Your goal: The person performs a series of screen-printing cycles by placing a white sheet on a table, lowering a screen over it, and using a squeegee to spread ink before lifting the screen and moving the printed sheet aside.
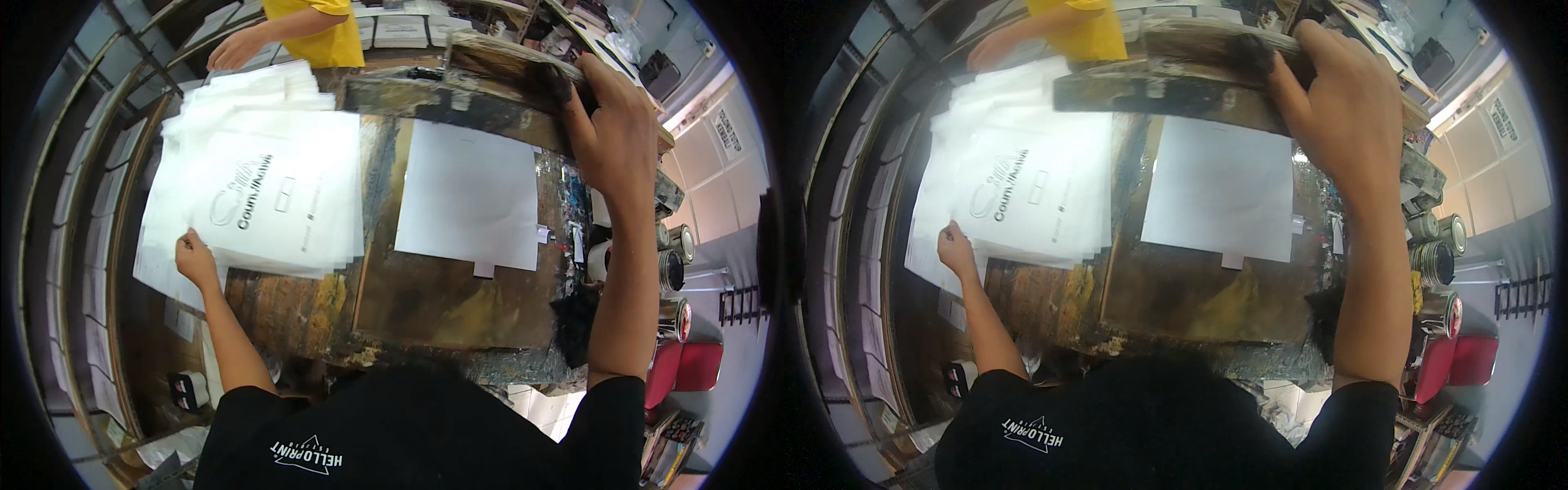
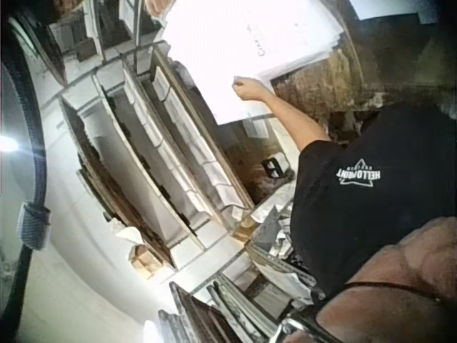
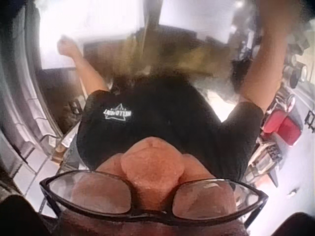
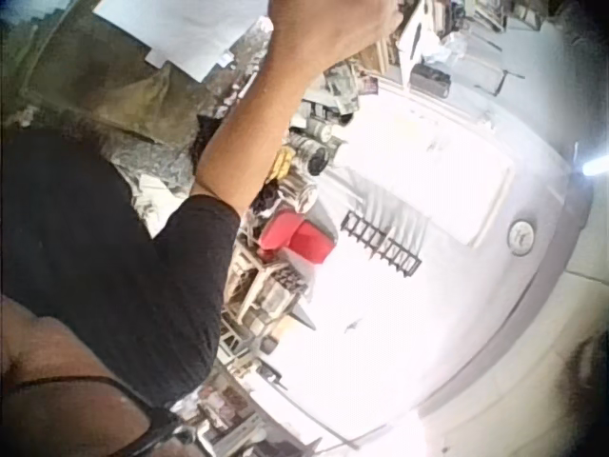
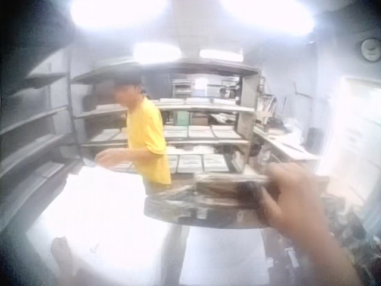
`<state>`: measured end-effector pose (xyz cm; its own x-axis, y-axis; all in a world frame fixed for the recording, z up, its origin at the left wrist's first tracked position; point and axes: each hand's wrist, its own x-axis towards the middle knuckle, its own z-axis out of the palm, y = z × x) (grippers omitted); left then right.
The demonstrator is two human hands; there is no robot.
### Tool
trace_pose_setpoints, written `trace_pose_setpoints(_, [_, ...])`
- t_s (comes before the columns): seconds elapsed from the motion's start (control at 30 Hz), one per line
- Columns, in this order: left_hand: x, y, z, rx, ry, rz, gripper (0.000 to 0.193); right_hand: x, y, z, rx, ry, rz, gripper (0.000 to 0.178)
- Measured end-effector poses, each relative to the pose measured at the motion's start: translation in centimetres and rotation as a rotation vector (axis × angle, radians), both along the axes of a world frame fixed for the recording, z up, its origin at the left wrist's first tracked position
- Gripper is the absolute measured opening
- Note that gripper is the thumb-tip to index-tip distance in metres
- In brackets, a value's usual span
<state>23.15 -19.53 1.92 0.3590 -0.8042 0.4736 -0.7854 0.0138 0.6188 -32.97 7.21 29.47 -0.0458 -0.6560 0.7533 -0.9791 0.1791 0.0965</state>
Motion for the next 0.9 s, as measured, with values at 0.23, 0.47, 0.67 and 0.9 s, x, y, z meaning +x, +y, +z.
trace_pose_setpoints(0.23, [-10.8,8.5,1.7,-0.155,-0.630,-0.867,0.078,0.6,0.0,0.2,0.024,-0.021,-0.023,0.039])
trace_pose_setpoints(0.47, [-24.6,15.8,0.7,0.154,-0.740,-1.444,0.130,-0.7,-0.3,0.8,0.078,-0.039,-0.039,0.044])
trace_pose_setpoints(0.67, [-38.2,21.6,-0.4,0.124,-0.634,-1.637,0.133,1.7,-0.8,3.2,0.038,-0.050,0.005,0.058])
trace_pose_setpoints(0.9, [-45.4,26.6,-1.6,-0.004,-0.585,-1.680,0.134,2.3,0.1,4.9,0.327,-0.161,-0.186,0.054])
